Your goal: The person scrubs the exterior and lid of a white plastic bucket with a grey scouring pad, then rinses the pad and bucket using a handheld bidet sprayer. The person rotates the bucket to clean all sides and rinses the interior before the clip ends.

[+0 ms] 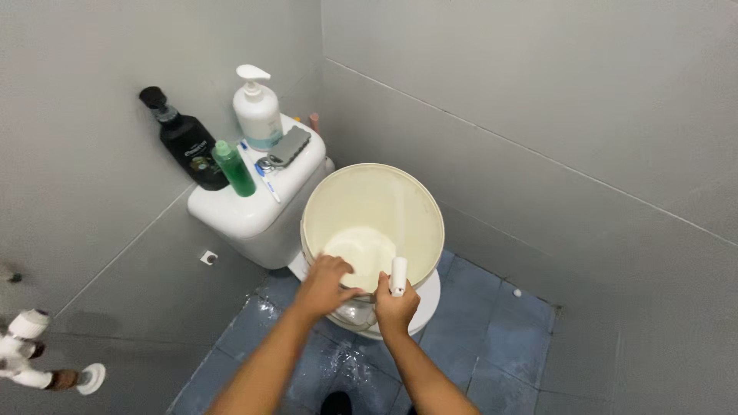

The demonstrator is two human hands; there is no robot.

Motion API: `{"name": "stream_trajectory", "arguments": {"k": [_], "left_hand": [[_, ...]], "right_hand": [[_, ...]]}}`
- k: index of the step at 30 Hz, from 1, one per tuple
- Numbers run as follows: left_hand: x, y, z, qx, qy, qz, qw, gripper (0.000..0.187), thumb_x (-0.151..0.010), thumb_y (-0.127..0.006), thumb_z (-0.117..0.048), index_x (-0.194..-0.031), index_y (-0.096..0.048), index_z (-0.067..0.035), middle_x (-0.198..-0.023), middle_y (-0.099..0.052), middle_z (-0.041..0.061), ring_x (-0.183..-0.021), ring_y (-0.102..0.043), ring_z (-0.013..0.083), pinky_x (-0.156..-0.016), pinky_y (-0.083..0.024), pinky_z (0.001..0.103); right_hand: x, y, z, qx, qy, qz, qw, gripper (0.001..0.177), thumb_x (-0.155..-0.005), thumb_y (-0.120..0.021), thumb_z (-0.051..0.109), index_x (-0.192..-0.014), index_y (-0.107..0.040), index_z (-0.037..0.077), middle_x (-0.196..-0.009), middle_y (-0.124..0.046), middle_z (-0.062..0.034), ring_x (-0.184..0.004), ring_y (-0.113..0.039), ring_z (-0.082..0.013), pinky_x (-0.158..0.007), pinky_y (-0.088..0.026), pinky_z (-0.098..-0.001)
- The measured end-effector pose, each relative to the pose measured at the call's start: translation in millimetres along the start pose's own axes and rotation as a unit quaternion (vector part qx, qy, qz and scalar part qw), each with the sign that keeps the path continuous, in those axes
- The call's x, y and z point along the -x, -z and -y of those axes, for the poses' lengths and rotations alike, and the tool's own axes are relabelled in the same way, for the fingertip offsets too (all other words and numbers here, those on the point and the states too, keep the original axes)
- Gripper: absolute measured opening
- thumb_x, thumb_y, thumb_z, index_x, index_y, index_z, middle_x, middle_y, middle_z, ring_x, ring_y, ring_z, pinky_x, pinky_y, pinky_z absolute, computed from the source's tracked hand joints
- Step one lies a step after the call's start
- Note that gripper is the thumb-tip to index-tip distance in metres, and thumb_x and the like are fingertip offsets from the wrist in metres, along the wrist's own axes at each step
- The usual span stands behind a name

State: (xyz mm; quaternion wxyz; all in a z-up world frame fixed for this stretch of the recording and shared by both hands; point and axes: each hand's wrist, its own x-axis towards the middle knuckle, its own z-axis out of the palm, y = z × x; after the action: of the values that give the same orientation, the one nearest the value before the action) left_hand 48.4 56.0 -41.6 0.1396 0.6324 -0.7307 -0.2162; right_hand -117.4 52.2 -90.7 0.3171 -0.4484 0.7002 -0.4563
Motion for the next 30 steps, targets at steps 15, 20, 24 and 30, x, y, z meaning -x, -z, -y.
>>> {"name": "stream_trajectory", "arguments": {"k": [15,20,24,30], "left_hand": [[-7.6,9.1,71.8,-0.113,0.063,-0.045,0.991,0.107,-0.07,-0.078,-0.055,-0.151,-0.034,-0.001,-0.163,-0.027,0.011,-0.151,-0.023,0.0303,-0.121,-0.023,0.049],[1.0,21.6,51.5,-0.141,0.023,-0.076,0.987,0.091,-0.068,-0.079,-0.06,-0.131,-0.058,0.003,-0.151,-0.045,0.016,-0.149,-0.029,0.0361,-0.12,-0.025,0.052],[8.7,33.2,11.9,-0.165,0.032,-0.044,0.985,0.09,-0.062,-0.079,-0.071,-0.11,-0.071,0.005,-0.126,-0.06,0.021,-0.139,-0.041,0.0384,-0.12,-0.021,0.057],[8.8,1.2,-42.3,-0.137,0.1,-0.027,0.985,0.081,-0.072,-0.074,-0.073,-0.105,-0.074,0.001,-0.113,-0.066,0.018,-0.121,-0.053,0.0383,-0.121,-0.023,0.055]], "right_hand": [[6.2,8.8,-2.1,-0.016,0.055,0.004,0.998,0.025,-0.084,-0.077,0.02,-0.075,-0.071,-0.002,-0.054,-0.065,-0.0084,-0.048,-0.062,-0.0169,-0.05,-0.048,-0.0363],[7.2,11.8,8.4,-0.063,0.041,0.032,0.997,0.022,-0.085,-0.075,0.018,-0.075,-0.071,-0.001,-0.053,-0.068,-0.007,-0.048,-0.067,-0.0165,-0.05,-0.052,-0.0328],[8.1,13.9,14.5,-0.03,0.048,0.039,0.998,0.022,-0.085,-0.075,0.018,-0.076,-0.071,-0.001,-0.052,-0.067,-0.0082,-0.047,-0.067,-0.0185,-0.05,-0.051,-0.034],[1.3,11.7,11.1,-0.031,0.079,0.028,0.996,0.023,-0.084,-0.076,0.018,-0.074,-0.071,-0.001,-0.054,-0.068,-0.0079,-0.048,-0.067,-0.0179,-0.051,-0.052,-0.0338]]}}
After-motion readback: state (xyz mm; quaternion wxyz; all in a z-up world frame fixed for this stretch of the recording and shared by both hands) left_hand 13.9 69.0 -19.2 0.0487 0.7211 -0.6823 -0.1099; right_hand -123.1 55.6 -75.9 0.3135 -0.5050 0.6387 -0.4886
